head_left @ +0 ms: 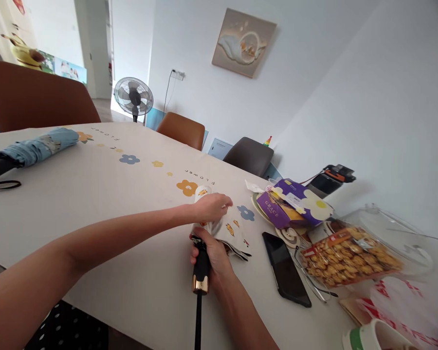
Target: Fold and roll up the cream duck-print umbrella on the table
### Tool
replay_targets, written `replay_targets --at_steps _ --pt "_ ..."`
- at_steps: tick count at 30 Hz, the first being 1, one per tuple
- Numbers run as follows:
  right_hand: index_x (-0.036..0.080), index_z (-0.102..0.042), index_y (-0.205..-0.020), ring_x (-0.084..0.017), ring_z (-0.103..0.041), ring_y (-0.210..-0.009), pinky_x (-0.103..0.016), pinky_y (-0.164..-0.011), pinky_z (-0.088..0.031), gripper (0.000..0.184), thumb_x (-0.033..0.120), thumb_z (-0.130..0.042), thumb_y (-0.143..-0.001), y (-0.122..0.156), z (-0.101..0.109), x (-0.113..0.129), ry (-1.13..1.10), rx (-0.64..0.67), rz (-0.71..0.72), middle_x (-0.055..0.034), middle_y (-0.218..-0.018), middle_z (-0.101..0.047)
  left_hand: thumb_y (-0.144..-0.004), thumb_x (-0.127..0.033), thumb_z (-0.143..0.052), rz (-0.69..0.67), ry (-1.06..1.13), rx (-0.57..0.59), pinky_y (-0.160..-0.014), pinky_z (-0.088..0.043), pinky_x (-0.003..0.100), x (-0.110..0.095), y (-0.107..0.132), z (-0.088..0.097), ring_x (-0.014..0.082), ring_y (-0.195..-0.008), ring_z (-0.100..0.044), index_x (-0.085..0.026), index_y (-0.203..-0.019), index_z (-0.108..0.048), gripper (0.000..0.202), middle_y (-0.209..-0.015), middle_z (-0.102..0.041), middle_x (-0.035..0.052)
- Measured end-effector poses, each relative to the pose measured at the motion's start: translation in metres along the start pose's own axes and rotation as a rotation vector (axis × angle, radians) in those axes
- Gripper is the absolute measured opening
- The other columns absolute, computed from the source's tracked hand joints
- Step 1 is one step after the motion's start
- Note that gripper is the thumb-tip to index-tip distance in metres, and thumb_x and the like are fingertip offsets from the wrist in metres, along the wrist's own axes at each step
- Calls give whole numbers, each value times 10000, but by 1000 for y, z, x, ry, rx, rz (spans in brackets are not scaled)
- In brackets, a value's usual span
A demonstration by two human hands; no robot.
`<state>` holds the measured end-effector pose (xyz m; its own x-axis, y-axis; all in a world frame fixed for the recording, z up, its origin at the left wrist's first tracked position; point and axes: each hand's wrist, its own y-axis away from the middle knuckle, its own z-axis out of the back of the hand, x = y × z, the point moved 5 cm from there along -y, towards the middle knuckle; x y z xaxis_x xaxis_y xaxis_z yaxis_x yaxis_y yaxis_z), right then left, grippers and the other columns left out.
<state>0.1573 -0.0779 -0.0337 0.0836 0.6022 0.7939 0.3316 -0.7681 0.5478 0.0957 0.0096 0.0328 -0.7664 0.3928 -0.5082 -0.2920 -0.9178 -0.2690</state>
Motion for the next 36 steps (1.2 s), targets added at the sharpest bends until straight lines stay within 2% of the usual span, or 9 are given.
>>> replay_targets --at_steps 4,8,13,18,20,23,27,31,36 --pt "142 -533 -696 -82 -403 -331 -192 -342 -356 198 328 -601 -696 2 -1 2 -12 18 4 29 -415 -468 -707 -145 -481 -192 -117 396 -806 -430 345 -33 -20 -37 230 -946 -567 -234 -1029 -622 362 -1039 -636 54" --pt "154 -496 -662 -83 -406 -336 -188 -335 -339 178 309 -578 -695 3 0 2 -49 35 7 28 -420 -466 -589 -91 -569 -180 -118 517 -680 -451 311 -50 -36 -65 217 -784 -588 -211 -874 -655 321 -894 -657 53" --pt "171 -438 -603 -83 -399 -331 -186 -338 -331 180 273 -555 -694 4 1 2 -44 4 35 23 -397 -453 -499 -27 -621 -197 22 364 -533 -420 294 -52 -42 -74 183 -529 -529 -199 -493 -564 182 -526 -557 14" --pt "160 -462 -578 -96 -420 -314 -202 -334 -330 179 265 -516 -712 3 2 1 39 -40 50 3 -388 -470 -556 -25 -611 -215 -58 290 -548 -412 315 -49 -42 -69 201 -545 -543 -188 -391 -456 279 -504 -527 50" --pt "152 -475 -560 -104 -439 -315 -206 -330 -326 195 265 -507 -716 1 3 -1 87 -47 33 -10 -396 -486 -620 -55 -579 -231 -116 245 -549 -406 298 -49 -43 -63 199 -598 -561 -184 -442 -477 242 -573 -566 62" --pt "143 -483 -523 -112 -460 -317 -210 -325 -329 255 295 -511 -726 -2 6 -3 163 -64 31 -20 -401 -495 -766 -152 -478 -278 -130 63 -554 -392 271 -48 -41 -46 188 -709 -578 -200 -670 -559 134 -772 -622 61" --pt "136 -482 -479 -109 -456 -301 -204 -315 -318 294 300 -535 -717 0 4 -1 229 -103 8 -21 -381 -486 -871 -256 -326 -216 -47 -134 -563 -390 278 -42 -32 -26 185 -736 -579 -211 -988 -502 217 -943 -606 72" --pt "134 -493 -490 -115 -457 -291 -201 -305 -307 272 295 -580 -691 4 0 3 254 -121 7 -22 -371 -490 -879 -293 -321 -101 71 -211 -611 -410 300 -36 -26 -18 181 -729 -578 -217 -1050 -464 236 -1064 -570 87" --pt "111 -577 -604 -111 -454 -289 -199 -307 -329 263 356 -617 -691 3 1 7 232 -83 -2 -12 -364 -491 -821 -181 -348 1 353 -319 -784 -426 285 -24 -21 -1 162 -886 -557 -211 -1008 -503 245 -1052 -576 38"
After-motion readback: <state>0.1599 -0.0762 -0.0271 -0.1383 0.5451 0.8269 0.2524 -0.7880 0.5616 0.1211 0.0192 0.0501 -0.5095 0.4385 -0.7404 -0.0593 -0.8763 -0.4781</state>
